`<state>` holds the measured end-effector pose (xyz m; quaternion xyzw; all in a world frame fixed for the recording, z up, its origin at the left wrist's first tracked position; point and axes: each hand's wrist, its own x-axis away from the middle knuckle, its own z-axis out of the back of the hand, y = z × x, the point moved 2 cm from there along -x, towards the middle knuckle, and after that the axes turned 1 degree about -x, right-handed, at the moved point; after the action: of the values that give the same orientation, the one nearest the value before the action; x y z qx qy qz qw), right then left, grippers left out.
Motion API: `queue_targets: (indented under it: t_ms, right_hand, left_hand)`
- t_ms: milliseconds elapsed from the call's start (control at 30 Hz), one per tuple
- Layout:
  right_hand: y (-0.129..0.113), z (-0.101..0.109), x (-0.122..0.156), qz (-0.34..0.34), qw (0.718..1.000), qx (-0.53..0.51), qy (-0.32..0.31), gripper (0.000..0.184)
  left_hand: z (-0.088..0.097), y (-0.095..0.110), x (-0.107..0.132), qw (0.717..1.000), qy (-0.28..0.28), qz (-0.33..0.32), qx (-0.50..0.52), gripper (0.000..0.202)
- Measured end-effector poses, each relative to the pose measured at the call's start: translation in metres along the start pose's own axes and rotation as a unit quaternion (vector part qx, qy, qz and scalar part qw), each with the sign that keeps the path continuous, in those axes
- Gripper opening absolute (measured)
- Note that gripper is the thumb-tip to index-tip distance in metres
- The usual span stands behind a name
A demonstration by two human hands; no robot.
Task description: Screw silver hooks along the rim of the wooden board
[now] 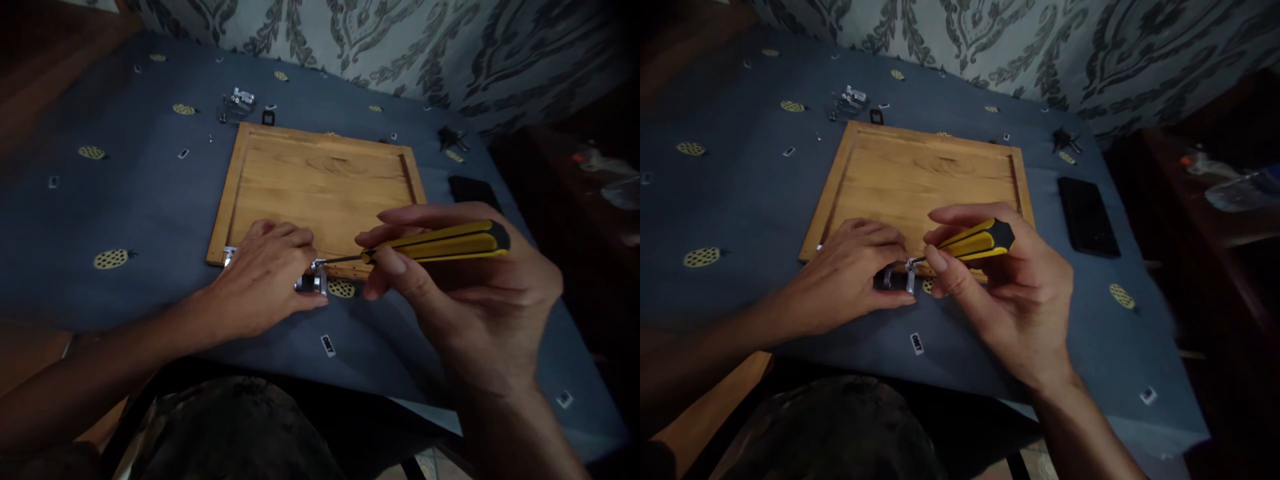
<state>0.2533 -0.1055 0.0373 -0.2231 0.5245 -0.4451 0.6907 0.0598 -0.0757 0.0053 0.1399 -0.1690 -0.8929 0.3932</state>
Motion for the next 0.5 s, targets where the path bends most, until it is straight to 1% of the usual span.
queue_targets:
  t_ms: [100,167,333,400,433,500]
  right_hand:
    - [0.0024,0.0034,0.0018,-0.038,0.996,-0.069,-0.035,0.014]
    - [0.0042,0.0057,0.0041,-0.041,0.995,-0.073,-0.046,0.013]
    - [0.0048,0.0053,0.0034,0.002,0.999,-0.023,-0.039,0.012]
    - [0.0046,0.0031,0.0009,0.028,0.999,0.003,-0.032,0.017]
    - [0.0047,0.0019,-0.0003,0.041,0.999,0.018,-0.028,0.019]
    - [0.006,-0.0006,-0.0016,0.059,0.997,0.049,-0.007,0.015]
  left_hand:
    - [-0.0006,-0.0003,0.0005,1.0,0.0,-0.003,0.001,0.024]
    - [-0.0012,-0.0005,0.0006,1.0,0.002,-0.002,-0.002,0.024]
    - [-0.001,-0.0002,0.0001,1.0,0.003,-0.001,0.003,0.025]
    - [-0.0003,0.0,-0.0003,1.0,-0.004,0.004,0.005,0.025]
    - [0.0,0.0001,-0.0005,1.0,-0.006,0.006,0.006,0.025]
    - [0.0005,0.0005,-0.0007,1.0,-0.008,0.008,0.005,0.025]
